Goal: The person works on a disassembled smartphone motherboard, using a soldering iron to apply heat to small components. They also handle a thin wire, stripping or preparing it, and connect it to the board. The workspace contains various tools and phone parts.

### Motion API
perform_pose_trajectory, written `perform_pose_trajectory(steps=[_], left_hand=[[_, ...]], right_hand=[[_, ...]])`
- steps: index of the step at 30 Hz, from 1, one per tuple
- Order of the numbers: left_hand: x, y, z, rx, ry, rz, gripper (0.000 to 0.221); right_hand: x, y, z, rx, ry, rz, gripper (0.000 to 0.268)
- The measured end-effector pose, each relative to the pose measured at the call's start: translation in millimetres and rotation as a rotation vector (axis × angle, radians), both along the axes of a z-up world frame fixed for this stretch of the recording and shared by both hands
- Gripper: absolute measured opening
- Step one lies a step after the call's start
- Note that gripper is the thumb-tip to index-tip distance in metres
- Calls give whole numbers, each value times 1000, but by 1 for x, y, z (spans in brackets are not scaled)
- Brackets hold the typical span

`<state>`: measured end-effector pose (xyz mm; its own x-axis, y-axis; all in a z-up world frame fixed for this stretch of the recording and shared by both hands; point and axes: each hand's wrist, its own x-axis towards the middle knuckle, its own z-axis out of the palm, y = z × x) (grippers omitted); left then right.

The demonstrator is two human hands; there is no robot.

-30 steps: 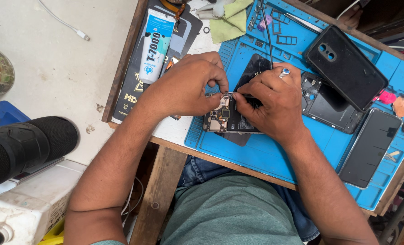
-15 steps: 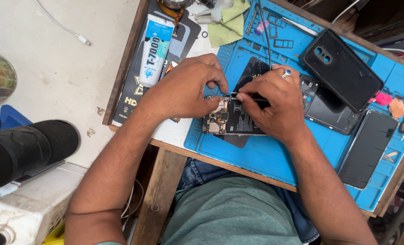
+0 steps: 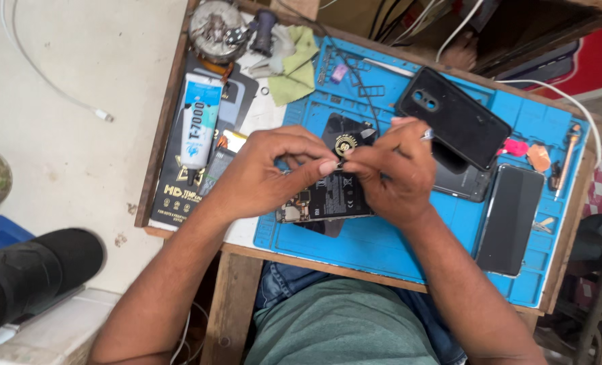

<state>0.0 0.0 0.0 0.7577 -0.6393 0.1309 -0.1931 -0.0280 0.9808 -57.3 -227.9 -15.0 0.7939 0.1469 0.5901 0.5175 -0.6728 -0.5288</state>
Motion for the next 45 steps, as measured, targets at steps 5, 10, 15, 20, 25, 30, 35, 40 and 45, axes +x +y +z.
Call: perform_pose_trajectory(steps=[5, 10, 15, 20, 25, 30, 35, 40, 45], left_hand=[[-8, -7, -8, -132, 403, -24, 14], [-11, -11, -18, -238, 524, -44, 15], [-14, -16, -28, -261, 467, 30, 13], [-19, -20, -28, -213, 253, 132, 13], [-23, -25, -15, -75, -73, 212, 14], [-29, -29, -2, -23, -182, 218, 15], [-33, -31, 4, 31, -226, 252, 16], [-33, -34, 2, 57, -275, 263, 17], [-38, -38, -1, 51, -245, 295, 18]], right_hand=[[-5, -1, -2, -22, -97, -16, 12], [-5, -1, 1, 10, -140, -14, 14], [-4, 3, 4, 96, -52, 21, 12], [-9, 8, 5, 155, 78, 9, 20], [-14, 7, 9, 151, 99, -25, 19], [-18, 9, 13, 84, 138, -59, 14], [-18, 6, 16, -62, 75, -27, 16], [-19, 1, 14, -165, 41, -9, 18], [-18, -7, 13, -117, -21, 62, 23]])
